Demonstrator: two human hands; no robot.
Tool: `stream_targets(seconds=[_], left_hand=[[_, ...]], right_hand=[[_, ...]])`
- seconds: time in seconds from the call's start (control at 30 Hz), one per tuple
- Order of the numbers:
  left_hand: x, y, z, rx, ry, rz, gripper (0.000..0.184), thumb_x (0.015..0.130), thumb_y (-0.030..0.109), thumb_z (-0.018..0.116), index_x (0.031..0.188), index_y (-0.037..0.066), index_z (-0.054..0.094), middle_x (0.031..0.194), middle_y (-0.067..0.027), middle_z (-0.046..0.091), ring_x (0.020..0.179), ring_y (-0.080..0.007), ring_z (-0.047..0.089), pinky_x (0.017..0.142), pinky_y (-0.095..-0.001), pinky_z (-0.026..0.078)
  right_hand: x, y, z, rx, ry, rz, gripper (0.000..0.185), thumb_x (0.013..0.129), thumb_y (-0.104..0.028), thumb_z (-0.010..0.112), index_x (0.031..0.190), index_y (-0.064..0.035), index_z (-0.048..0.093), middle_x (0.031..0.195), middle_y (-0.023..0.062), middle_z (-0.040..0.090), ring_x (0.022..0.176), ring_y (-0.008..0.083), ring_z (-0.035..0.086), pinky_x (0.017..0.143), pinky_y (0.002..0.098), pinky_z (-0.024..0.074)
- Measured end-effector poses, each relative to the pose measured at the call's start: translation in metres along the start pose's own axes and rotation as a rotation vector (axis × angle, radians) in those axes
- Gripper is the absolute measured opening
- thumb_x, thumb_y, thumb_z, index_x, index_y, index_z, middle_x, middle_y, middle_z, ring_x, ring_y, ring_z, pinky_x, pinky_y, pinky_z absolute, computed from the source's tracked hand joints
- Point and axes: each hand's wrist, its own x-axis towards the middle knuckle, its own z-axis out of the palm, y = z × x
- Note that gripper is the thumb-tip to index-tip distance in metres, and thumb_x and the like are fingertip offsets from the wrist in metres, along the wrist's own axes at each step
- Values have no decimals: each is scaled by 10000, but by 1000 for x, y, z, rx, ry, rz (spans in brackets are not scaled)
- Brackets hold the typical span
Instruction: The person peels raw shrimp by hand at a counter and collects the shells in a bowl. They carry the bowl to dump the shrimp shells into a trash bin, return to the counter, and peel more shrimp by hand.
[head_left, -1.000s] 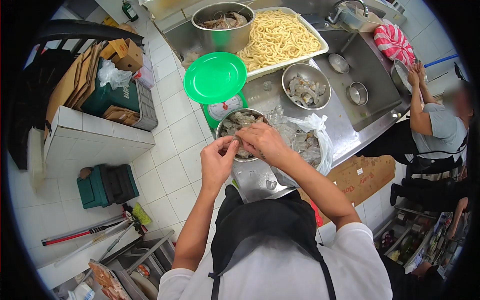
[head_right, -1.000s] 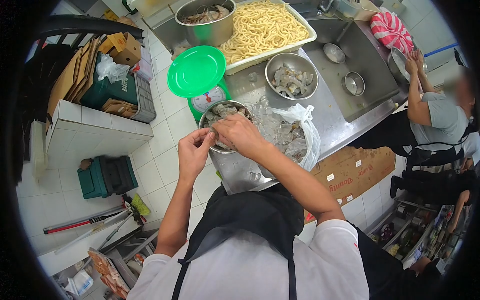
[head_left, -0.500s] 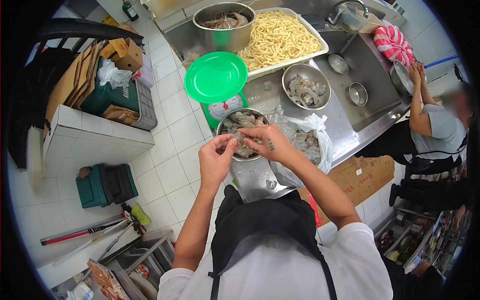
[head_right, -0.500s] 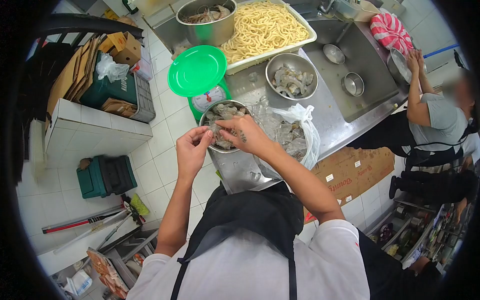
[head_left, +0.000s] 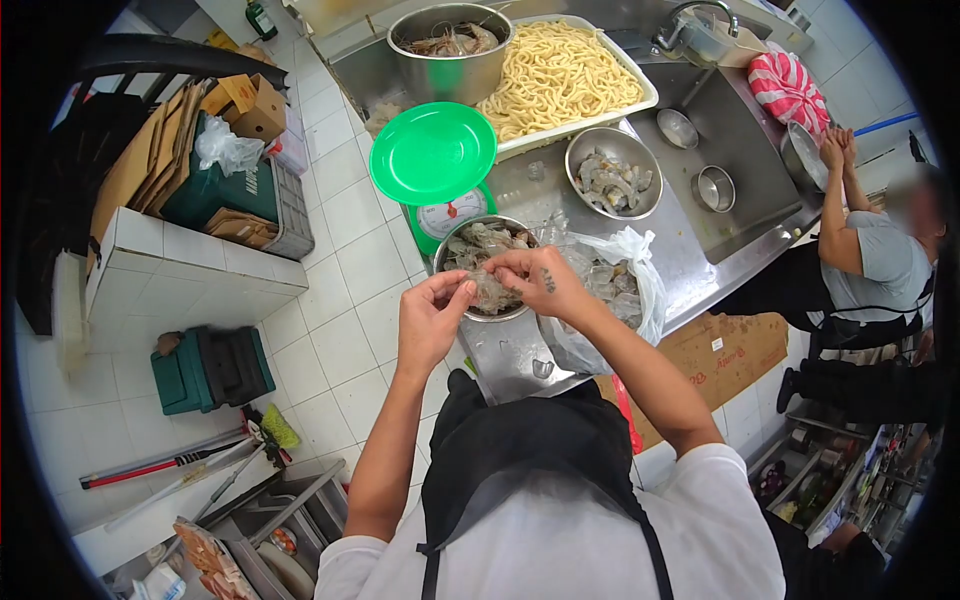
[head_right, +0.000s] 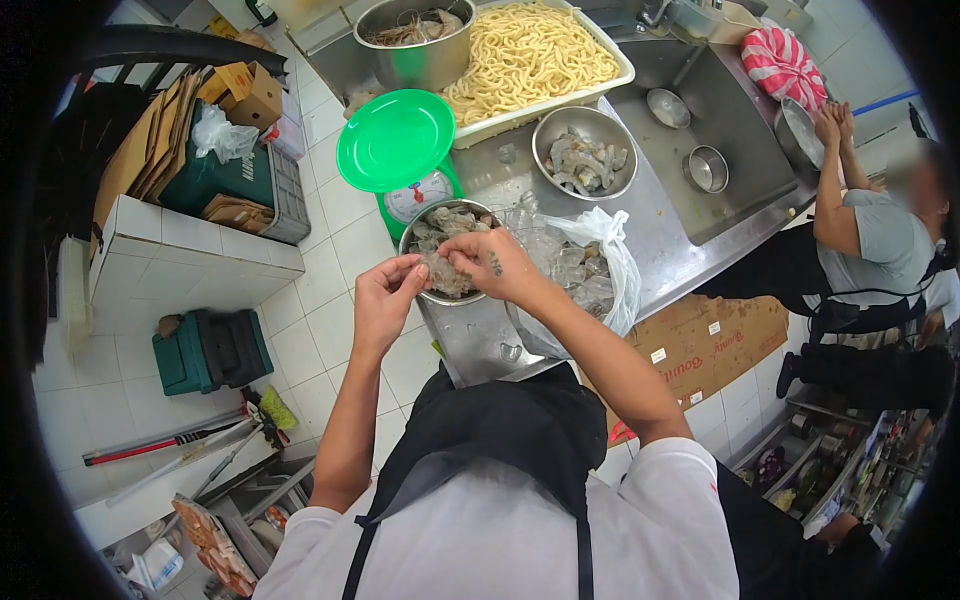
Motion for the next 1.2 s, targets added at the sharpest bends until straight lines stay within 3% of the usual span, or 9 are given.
stream_targets(seconds=[0.1, 0.2, 0.5, 0.73, 0.83, 0.9, 1.03, 1.1, 1.2], left_hand=[[0, 5, 0, 103, 1, 9, 230, 879, 86, 616, 1025, -92, 611, 844, -105, 676, 739, -114, 637, 697, -235, 511], [-3, 13, 4, 210, 13, -1, 217, 872, 85, 616, 998, -91, 624, 814, -99, 678, 724, -107, 632, 685, -233, 505], [-1, 16, 2, 254, -8, 20, 218, 859, 100, 621, 977, -82, 647, 784, -100, 681, 704, -104, 632, 650, -238, 500], [-3, 11, -1, 185, -45, 12, 233, 863, 112, 628, 992, -81, 643, 771, -83, 675, 704, -79, 608, 655, -232, 491], [-6, 17, 2, 217, -71, 47, 210, 866, 97, 621, 989, -72, 635, 795, -85, 674, 723, -88, 610, 670, -239, 492], [-3, 16, -1, 224, -87, 113, 193, 873, 91, 610, 993, -60, 625, 817, -74, 666, 746, -90, 603, 689, -240, 486], [5, 11, -1, 230, -60, 204, 136, 865, 53, 595, 968, -34, 611, 872, -87, 662, 822, -133, 613, 742, -274, 485], [7, 12, 1, 239, -40, 229, 129, 862, 55, 598, 957, -31, 609, 870, -91, 657, 820, -147, 614, 747, -280, 482], [13, 10, 7, 365, 79, 369, 127, 854, 70, 612, 939, -24, 607, 857, -99, 648, 803, -174, 613, 748, -290, 477]], right_hand=[[3, 6, 1, -177, 57, -326, 225, 800, -89, 618, 1012, -30, 663, 767, 149, 652, 698, 300, 608, 673, 368, 490], [-2, -4, -2, -384, 6, -449, 225, 793, -139, 640, 991, -36, 669, 757, 135, 638, 728, 281, 590, 682, 388, 481], [5, -4, -1, -574, -36, -593, 200, 772, -140, 636, 932, -19, 642, 629, 127, 560, 698, 276, 572, 641, 404, 464], [10, 10, 5, -367, 3, -575, 165, 758, -91, 621, 906, -23, 649, 618, 111, 556, 652, 299, 567, 591, 383, 458], [11, 13, 5, -286, 43, -503, 202, 778, -66, 602, 966, -23, 660, 650, 120, 590, 597, 226, 581, 566, 352, 456], [7, 11, 5, 100, -40, 26, 172, 830, -67, 580, 965, 3, 660, 705, 101, 634, 605, 120, 569, 568, 308, 456], [4, 13, 12, 246, -37, 27, 167, 878, -92, 568, 950, 25, 661, 740, 61, 646, 669, 67, 544, 587, 269, 454], [3, 11, 15, 280, 75, -160, 175, 888, -109, 579, 946, 34, 660, 745, 43, 648, 680, 83, 558, 599, 264, 463], [3, 4, 6, 145, 83, -71, 171, 878, -108, 590, 961, 28, 653, 756, 87, 664, 674, 126, 602, 614, 285, 477]])
